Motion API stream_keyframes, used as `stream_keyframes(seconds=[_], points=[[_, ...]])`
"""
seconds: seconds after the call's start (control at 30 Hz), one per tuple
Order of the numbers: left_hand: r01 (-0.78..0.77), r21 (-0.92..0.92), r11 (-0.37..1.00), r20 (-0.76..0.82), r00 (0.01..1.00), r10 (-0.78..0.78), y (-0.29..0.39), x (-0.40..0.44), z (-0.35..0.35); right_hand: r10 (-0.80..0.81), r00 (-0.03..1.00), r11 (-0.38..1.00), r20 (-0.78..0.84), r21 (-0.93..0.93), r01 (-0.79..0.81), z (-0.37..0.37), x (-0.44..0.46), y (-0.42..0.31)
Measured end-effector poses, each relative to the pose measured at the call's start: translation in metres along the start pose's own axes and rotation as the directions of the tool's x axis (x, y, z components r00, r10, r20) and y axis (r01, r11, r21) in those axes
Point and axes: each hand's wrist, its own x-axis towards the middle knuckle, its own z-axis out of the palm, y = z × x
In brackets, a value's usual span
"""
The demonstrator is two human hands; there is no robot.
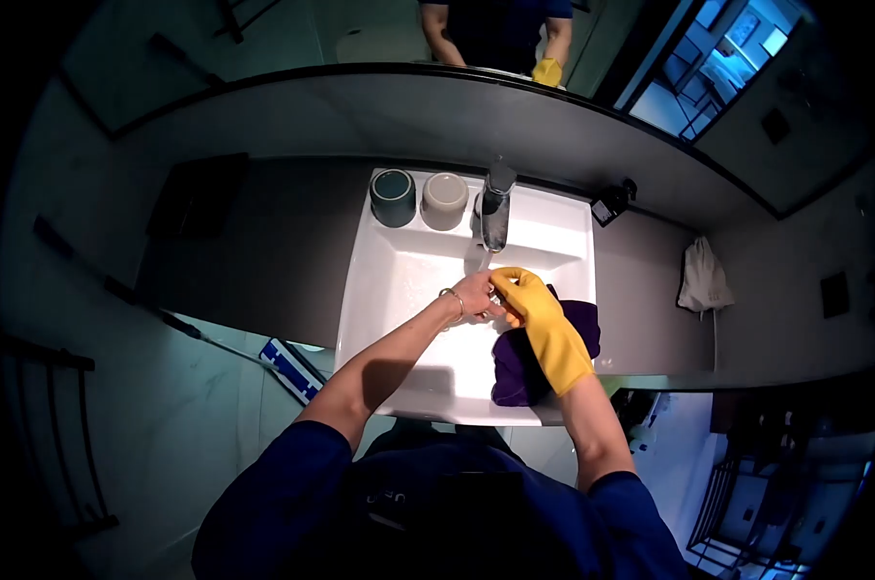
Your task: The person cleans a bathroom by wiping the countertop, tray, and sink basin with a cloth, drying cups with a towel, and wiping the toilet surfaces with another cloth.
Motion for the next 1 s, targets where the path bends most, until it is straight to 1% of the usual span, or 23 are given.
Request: stream_keyframes(seconds=[0.03, 0.07, 0.1, 0.13, 0.17, 0.2, 0.23, 0.3, 0.37, 0.4, 0.47, 0.5, 0.53, 0.6, 0.63, 0.67, 0.73, 0.77, 0.8, 0.83, 0.87, 0.93, 1.0], points=[[-0.001, -0.010, 1.000, -0.018, 1.000, 0.000, -0.004, -0.006, -0.002, -0.042, 0.999, 0.998, -0.002, 0.046, 0.042, 0.001, 0.011, 0.006], [-0.024, -0.187, 0.982, -0.027, 0.999, 0.019, -0.009, -0.013, -0.006, -0.083, 0.997, 0.992, -0.001, 0.090, 0.083, 0.000, 0.020, 0.012], [-0.056, -0.355, 0.933, -0.046, 0.998, 0.042, -0.012, -0.018, -0.010, -0.089, 0.996, 0.994, 0.025, 0.074, 0.087, 0.000, 0.023, 0.012], [-0.064, -0.361, 0.930, -0.076, 0.996, 0.039, -0.018, -0.020, -0.011, -0.051, 0.998, 0.989, 0.027, 0.139, 0.047, 0.000, 0.026, 0.014], [-0.102, -0.399, 0.911, -0.165, 0.986, 0.038, -0.026, -0.023, -0.011, -0.007, 0.999, 0.978, 0.031, 0.209, 0.000, 0.001, 0.027, 0.019], [-0.140, -0.430, 0.892, -0.249, 0.968, 0.031, -0.030, -0.028, -0.010, 0.054, 0.988, 0.973, 0.143, 0.214, -0.084, 0.002, 0.028, 0.018], [-0.176, -0.341, 0.923, -0.277, 0.957, 0.080, -0.033, -0.032, -0.010, 0.054, 0.982, 0.974, 0.180, 0.206, -0.091, 0.005, 0.026, 0.021], [-0.181, -0.353, 0.918, -0.264, 0.961, 0.087, -0.029, -0.041, -0.007, 0.059, 0.972, 0.975, 0.228, 0.195, -0.105, 0.008, 0.017, 0.027], [-0.206, -0.399, 0.893, -0.227, 0.966, 0.121, -0.020, -0.048, -0.003, -0.051, 0.945, 0.927, 0.322, 0.368, -0.075, 0.009, 0.013, 0.028], [-0.211, -0.397, 0.893, -0.239, 0.964, 0.121, -0.022, -0.048, -0.005, -0.054, 0.942, 0.928, 0.332, 0.364, -0.075, 0.007, 0.017, 0.028], [-0.162, -0.230, 0.960, -0.211, 0.971, 0.113, -0.025, -0.045, -0.011, -0.138, 0.938, 0.969, 0.318, 0.241, 0.061, 0.001, 0.028, 0.030], [-0.231, -0.095, 0.968, -0.216, 0.954, 0.207, -0.022, -0.045, -0.010, -0.138, 0.937, 0.968, 0.319, 0.243, 0.060, -0.003, 0.029, 0.027], [-0.231, -0.093, 0.968, -0.217, 0.954, 0.207, -0.023, -0.040, -0.009, -0.090, 0.951, 0.982, 0.295, 0.185, 0.035, -0.007, 0.032, 0.023], [-0.332, 0.198, 0.922, -0.304, 0.874, 0.380, -0.022, -0.029, -0.006, -0.047, 0.963, 0.992, 0.266, 0.127, 0.014, -0.013, 0.027, 0.012], [-0.284, 0.256, 0.924, -0.303, 0.884, 0.356, -0.016, -0.028, -0.003, -0.037, 0.977, 0.999, 0.210, 0.019, 0.034, -0.011, 0.014, 0.000], [-0.285, 0.258, 0.923, -0.302, 0.884, 0.357, -0.011, -0.027, 0.002, -0.032, 0.988, 0.995, 0.151, -0.091, 0.046, -0.010, 0.006, -0.006], [-0.271, 0.326, 0.906, -0.407, 0.825, 0.393, -0.006, -0.021, 0.008, -0.048, 0.992, 0.994, 0.113, -0.092, 0.058, -0.012, 0.007, -0.001], [-0.275, 0.328, 0.904, -0.406, 0.823, 0.397, -0.004, -0.018, 0.010, -0.011, 0.994, 0.999, 0.108, -0.035, 0.015, -0.014, 0.008, 0.000], [-0.254, 0.146, 0.956, -0.514, 0.806, 0.293, -0.008, -0.013, 0.010, 0.027, 0.994, 0.999, 0.105, 0.023, -0.030, -0.016, 0.008, 0.003], [-0.241, -0.043, 0.970, -0.597, 0.785, 0.168, -0.012, -0.008, 0.009, 0.017, 0.998, 0.999, 0.063, 0.033, -0.019, -0.017, 0.011, 0.009], [-0.375, -0.157, 0.914, -0.638, 0.745, 0.196, -0.018, -0.007, 0.005, 0.014, 0.998, 0.999, 0.062, 0.034, -0.016, -0.021, 0.016, 0.016], [-0.479, -0.255, 0.840, -0.694, 0.696, 0.186, -0.009, -0.030, -0.009, 0.037, 0.997, 0.984, 0.064, 0.171, -0.048, -0.034, 0.025, 0.030], [-0.473, -0.185, 0.861, -0.717, 0.665, 0.211, -0.002, -0.072, -0.028, 0.046, 0.996, 0.971, 0.074, 0.230, -0.062, -0.045, 0.029, 0.038]])
